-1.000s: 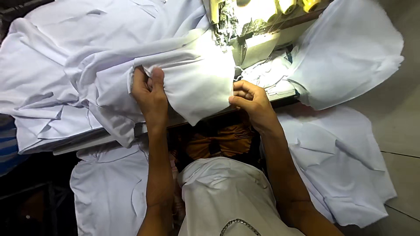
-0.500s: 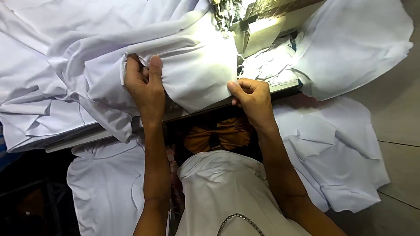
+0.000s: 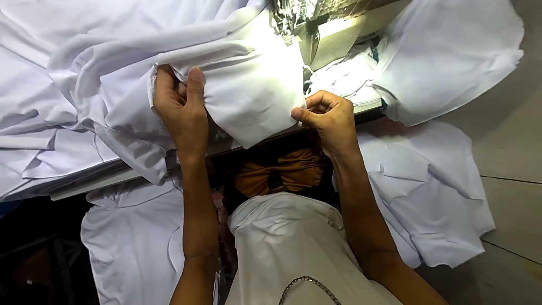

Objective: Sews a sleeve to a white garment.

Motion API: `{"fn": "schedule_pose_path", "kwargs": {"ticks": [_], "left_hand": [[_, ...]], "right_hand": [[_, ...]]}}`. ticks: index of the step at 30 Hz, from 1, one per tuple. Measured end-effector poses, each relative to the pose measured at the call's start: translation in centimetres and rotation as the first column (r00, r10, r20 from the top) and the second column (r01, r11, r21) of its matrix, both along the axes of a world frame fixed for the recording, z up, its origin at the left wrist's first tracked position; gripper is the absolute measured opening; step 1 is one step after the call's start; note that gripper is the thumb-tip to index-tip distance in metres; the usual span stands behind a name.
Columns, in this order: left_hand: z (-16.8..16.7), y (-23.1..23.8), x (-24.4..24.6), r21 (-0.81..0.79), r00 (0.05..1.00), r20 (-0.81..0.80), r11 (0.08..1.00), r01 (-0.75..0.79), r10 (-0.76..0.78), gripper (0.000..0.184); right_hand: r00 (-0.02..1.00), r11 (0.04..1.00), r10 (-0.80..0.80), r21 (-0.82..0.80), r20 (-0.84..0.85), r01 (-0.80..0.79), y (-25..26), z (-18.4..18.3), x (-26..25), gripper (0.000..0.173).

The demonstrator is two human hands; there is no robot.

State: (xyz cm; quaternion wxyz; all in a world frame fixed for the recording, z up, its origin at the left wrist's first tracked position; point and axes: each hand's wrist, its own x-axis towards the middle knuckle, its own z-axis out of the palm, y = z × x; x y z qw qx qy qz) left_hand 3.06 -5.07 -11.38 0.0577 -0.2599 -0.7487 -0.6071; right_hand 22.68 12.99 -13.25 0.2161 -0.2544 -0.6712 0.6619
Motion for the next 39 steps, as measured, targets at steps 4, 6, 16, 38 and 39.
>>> {"fn": "schedule_pose_path", "kwargs": {"ticks": [4,6,16,38,39], "left_hand": [[0.0,-0.3,0.1,-0.038,1.0,0.023,0.999,-0.005,0.006,0.021],[-0.4,-0.4,0.4,-0.04,0.999,0.043,0.999,-0.003,0.005,0.021],[1.5,-2.4,8.7,-0.465,0.94,-0.323,0.847,-0.258,0.11,0.056],[0.5,1.5,7.3,-0.812,0.755,-0.459,0.566,-0.142,-0.469,0.079],[0.4,1.6,7.2,-0.812,0.755,-0.458,0.567,-0.14,-0.468,0.08]], "right_hand": [[1.0,0.997,-0.029,-0.066,0.006,0.03,-0.3,-0.1,0.4,0.029],[0.998,0.996,-0.054,-0.072,0.018,0.055,-0.8,-0.1,0.8,0.023],[0.992,0.988,-0.107,-0.12,-0.071,0.098,-0.9,0.5,1.2,0.01],[0.946,0.972,-0.199,0.068,-0.257,0.223,-2.5,-1.8,0.5,0.024],[0.944,0.973,-0.199,0.064,-0.262,0.223,-2.5,-1.8,0.5,0.022]]}}
